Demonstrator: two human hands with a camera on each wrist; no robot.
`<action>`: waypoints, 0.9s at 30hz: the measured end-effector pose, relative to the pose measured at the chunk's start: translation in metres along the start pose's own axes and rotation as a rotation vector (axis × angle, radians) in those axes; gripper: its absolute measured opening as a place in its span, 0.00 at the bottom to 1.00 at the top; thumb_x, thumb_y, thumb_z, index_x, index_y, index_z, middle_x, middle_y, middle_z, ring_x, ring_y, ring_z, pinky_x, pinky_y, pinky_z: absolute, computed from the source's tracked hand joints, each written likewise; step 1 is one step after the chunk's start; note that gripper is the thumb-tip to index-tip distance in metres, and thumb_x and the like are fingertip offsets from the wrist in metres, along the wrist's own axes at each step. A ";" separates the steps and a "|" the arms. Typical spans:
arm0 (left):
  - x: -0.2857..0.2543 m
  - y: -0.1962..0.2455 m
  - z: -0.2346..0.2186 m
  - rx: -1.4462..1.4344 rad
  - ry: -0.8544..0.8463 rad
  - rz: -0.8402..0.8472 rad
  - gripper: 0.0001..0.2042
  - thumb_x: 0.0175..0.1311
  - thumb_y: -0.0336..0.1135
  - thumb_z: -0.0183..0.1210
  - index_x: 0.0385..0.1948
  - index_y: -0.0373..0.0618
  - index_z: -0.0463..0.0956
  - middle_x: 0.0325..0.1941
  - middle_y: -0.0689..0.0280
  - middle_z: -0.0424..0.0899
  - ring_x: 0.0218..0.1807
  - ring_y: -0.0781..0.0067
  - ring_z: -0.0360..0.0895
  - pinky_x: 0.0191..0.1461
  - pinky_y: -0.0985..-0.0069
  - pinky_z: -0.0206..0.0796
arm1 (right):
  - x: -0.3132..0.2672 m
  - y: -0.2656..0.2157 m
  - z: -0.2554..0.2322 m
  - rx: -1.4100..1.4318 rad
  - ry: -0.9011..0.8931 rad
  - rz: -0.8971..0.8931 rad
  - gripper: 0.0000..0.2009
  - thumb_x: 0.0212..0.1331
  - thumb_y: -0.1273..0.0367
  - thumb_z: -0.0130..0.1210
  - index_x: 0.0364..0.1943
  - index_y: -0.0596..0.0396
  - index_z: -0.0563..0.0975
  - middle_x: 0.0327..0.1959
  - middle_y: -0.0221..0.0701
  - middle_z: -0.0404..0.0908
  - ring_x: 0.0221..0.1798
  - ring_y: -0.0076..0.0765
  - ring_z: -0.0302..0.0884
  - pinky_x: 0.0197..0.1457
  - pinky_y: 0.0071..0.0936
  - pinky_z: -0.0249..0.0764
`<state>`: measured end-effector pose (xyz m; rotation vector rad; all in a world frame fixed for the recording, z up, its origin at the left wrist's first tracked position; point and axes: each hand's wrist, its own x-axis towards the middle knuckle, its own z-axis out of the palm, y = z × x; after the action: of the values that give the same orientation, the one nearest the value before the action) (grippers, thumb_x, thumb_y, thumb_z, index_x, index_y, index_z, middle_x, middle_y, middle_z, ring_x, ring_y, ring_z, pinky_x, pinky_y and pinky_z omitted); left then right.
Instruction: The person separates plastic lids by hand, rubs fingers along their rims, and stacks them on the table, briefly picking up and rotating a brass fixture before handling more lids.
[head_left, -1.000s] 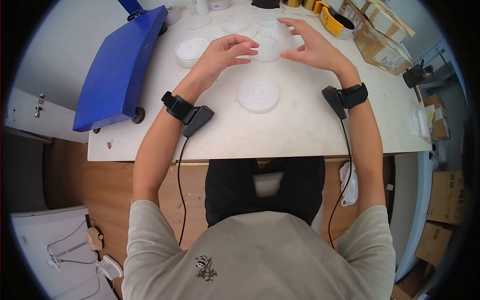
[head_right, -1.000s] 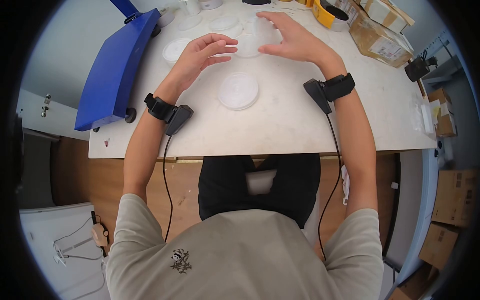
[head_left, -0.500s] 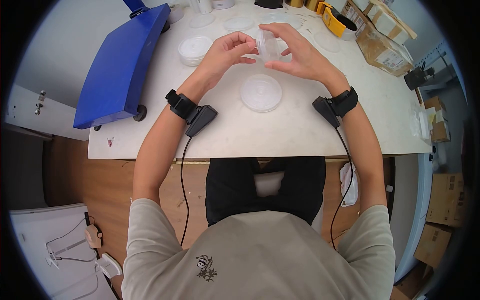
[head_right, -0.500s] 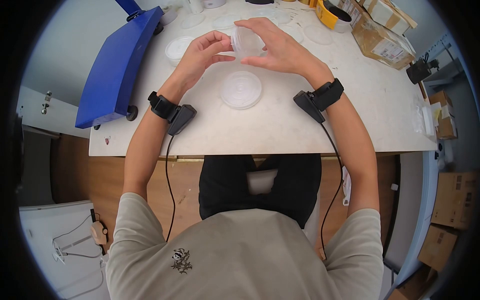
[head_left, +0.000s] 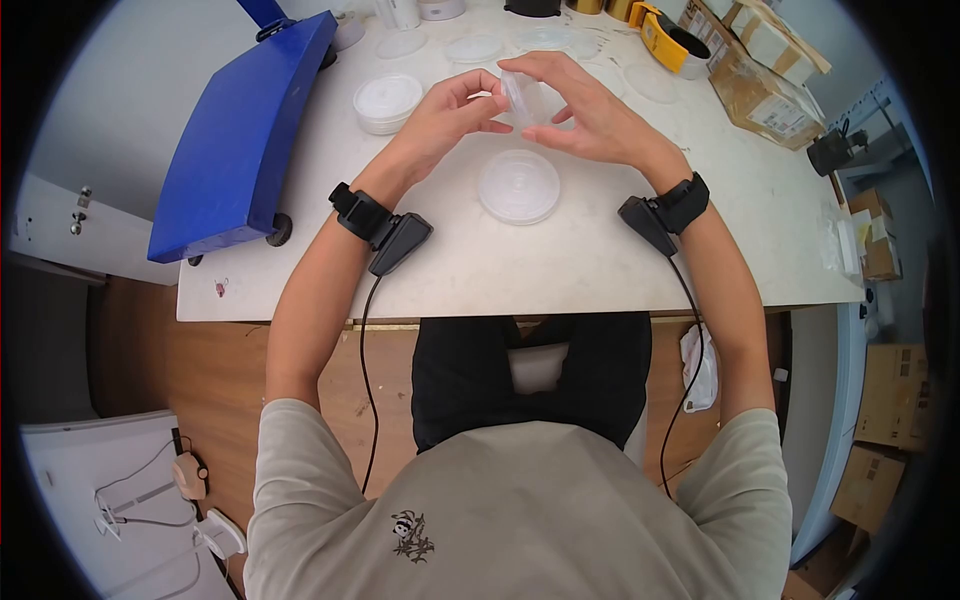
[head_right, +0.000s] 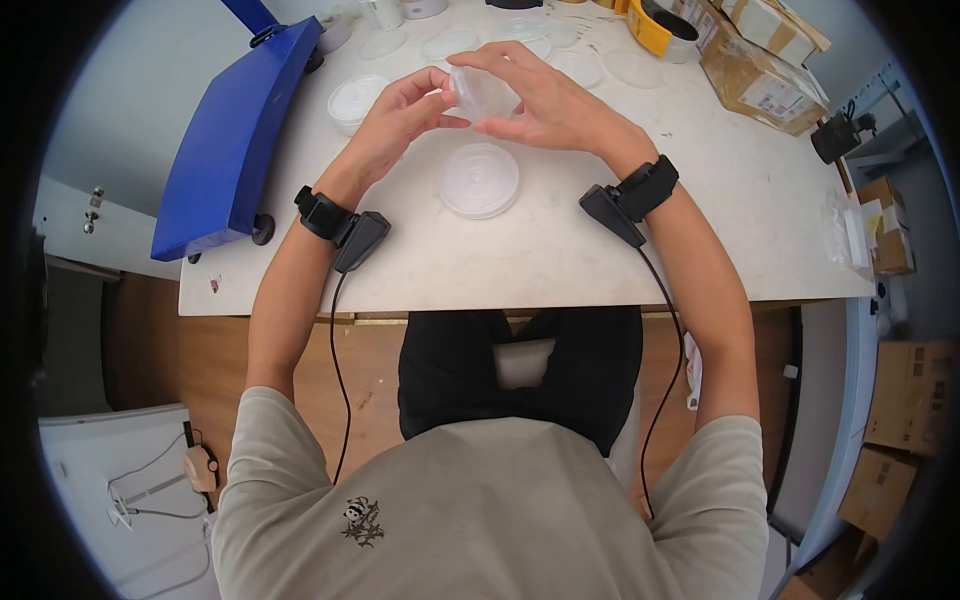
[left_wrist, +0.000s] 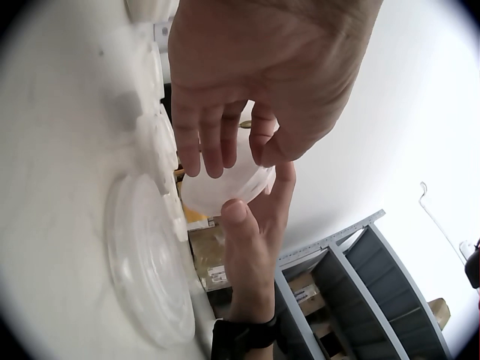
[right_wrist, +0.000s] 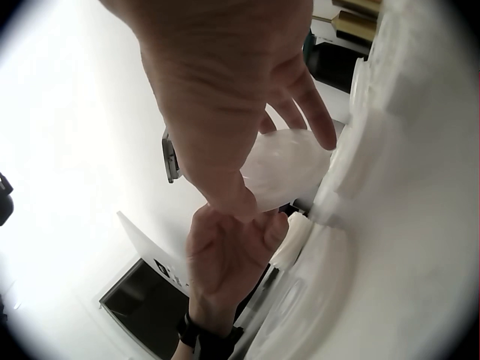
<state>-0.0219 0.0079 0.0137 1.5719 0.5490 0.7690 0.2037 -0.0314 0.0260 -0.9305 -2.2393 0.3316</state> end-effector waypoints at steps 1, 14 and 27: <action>-0.001 0.001 0.001 -0.010 -0.003 0.008 0.05 0.71 0.36 0.54 0.37 0.47 0.75 0.43 0.73 0.77 0.48 0.82 0.75 0.59 0.71 0.73 | 0.000 0.001 0.001 0.036 0.003 -0.017 0.34 0.53 0.68 0.64 0.67 0.39 0.65 0.63 0.33 0.66 0.59 0.39 0.71 0.46 0.30 0.83; 0.006 -0.007 -0.019 -0.318 0.081 0.072 0.03 0.70 0.35 0.52 0.36 0.48 0.70 0.46 0.68 0.80 0.53 0.75 0.77 0.62 0.64 0.71 | 0.001 0.036 -0.022 -0.080 0.304 0.133 0.34 0.57 0.60 0.63 0.69 0.40 0.63 0.69 0.37 0.64 0.67 0.45 0.67 0.62 0.39 0.74; 0.001 -0.003 -0.020 -0.411 -0.088 0.177 0.05 0.69 0.36 0.50 0.37 0.47 0.68 0.59 0.58 0.76 0.61 0.63 0.74 0.65 0.61 0.67 | -0.005 0.068 -0.029 -0.161 0.331 0.229 0.25 0.64 0.57 0.57 0.60 0.56 0.71 0.57 0.39 0.75 0.56 0.36 0.76 0.56 0.34 0.72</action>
<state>-0.0357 0.0230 0.0117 1.2729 0.1716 0.8782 0.2620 0.0131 0.0139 -1.2347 -1.8803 0.0889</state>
